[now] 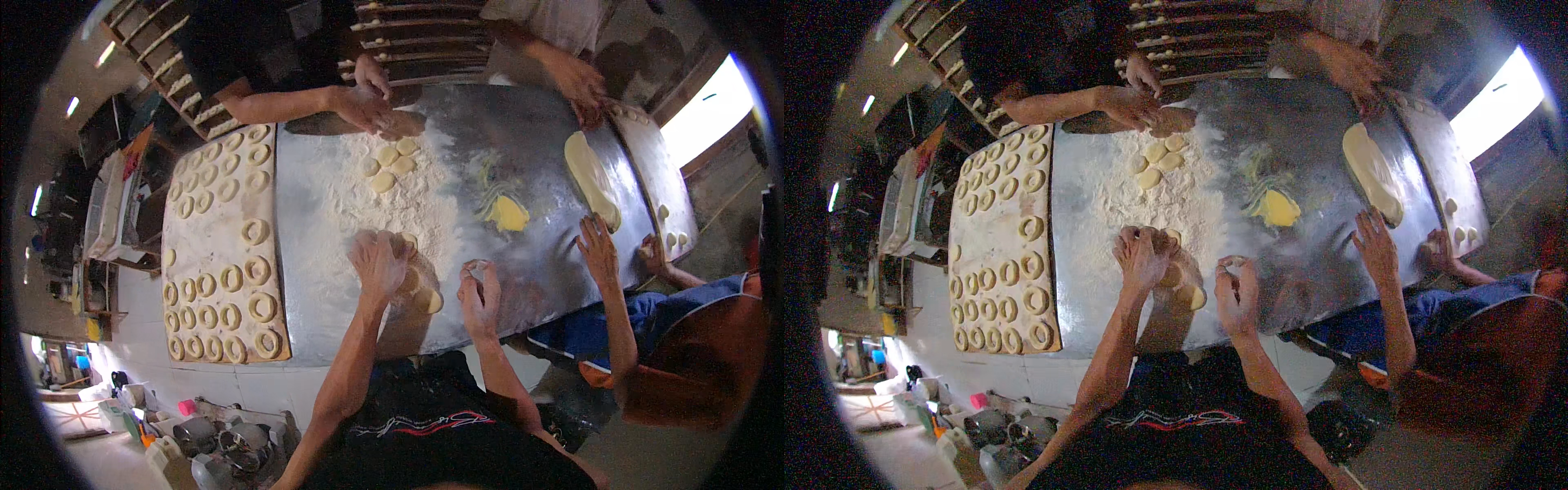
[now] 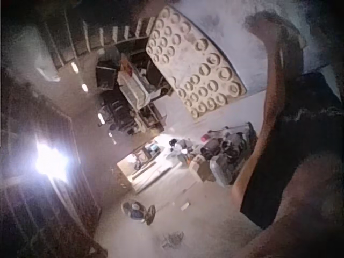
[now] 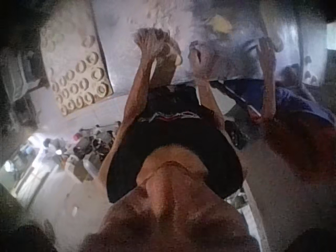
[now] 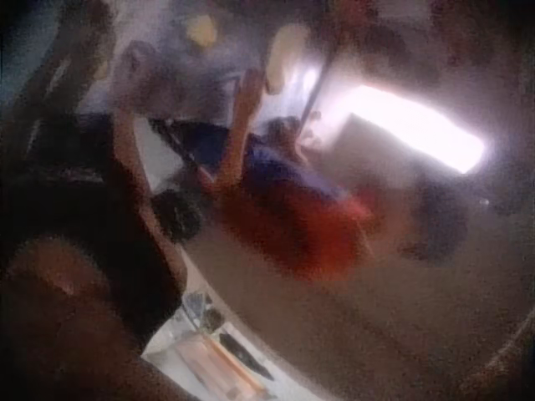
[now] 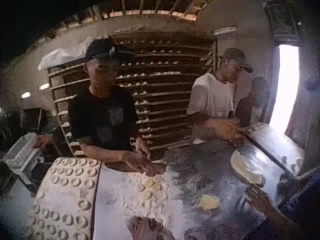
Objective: The person shapes dough into ring forms by hand and places them on a wooden board. Another person works alongside, also shaping dough. The camera wearer's hands are visible manipulating the dough throughout the clip.
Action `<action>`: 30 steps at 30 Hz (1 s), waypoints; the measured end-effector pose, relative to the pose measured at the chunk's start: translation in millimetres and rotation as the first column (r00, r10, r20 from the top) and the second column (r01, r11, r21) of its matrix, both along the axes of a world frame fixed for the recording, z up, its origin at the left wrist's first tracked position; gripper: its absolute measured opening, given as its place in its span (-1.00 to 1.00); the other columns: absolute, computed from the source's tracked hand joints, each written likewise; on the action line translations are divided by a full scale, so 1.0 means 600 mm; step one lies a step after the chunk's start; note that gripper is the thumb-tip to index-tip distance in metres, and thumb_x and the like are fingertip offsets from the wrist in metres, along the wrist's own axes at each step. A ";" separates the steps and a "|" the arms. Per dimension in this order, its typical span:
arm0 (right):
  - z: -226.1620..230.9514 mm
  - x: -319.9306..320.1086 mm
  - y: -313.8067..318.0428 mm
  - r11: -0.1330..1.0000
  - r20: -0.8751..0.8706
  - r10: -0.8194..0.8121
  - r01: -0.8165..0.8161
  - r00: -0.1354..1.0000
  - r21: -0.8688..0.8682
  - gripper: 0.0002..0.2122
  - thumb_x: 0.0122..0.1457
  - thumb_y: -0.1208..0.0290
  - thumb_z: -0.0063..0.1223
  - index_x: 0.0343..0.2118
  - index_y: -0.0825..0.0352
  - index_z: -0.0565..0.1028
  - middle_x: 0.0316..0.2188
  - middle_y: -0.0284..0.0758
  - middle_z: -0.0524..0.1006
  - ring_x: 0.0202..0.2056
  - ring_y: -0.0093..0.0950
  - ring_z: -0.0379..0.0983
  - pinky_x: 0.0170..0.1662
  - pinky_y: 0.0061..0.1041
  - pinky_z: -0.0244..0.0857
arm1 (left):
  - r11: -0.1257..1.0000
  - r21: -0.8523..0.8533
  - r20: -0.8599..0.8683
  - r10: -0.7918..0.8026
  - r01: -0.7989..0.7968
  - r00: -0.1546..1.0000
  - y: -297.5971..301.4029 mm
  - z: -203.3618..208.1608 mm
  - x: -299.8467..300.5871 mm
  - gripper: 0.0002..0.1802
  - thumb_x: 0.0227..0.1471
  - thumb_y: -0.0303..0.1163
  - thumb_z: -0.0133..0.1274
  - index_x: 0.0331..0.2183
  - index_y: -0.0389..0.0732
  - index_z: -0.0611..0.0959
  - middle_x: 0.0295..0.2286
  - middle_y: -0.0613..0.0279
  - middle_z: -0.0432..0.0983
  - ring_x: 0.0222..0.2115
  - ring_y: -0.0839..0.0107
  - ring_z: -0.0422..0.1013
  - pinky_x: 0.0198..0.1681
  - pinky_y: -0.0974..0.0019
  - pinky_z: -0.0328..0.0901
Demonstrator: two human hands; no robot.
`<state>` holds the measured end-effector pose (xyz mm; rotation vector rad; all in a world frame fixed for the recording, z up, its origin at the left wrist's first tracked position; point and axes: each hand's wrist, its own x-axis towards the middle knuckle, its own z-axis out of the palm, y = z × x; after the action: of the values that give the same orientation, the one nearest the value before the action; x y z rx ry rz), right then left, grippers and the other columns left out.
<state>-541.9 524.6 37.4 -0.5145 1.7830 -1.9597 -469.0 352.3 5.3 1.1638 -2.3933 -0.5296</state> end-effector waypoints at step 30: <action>0.061 0.101 -0.290 0.750 -0.449 0.553 -0.186 0.702 0.634 -0.66 0.05 0.64 -0.05 -0.17 0.24 0.11 -0.40 -0.31 0.27 -0.36 -0.45 0.28 -0.26 -0.50 0.24 | 0.548 0.609 -0.630 -0.105 0.573 0.770 -0.148 0.114 0.215 -0.28 0.14 -0.29 0.00 0.24 0.01 0.05 -0.38 0.11 0.50 -0.42 0.32 0.47 -0.27 0.27 0.36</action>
<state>-481.6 350.8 74.0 -1.3123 2.2488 -0.9369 -340.3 263.5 73.8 0.6042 -1.8689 -1.9278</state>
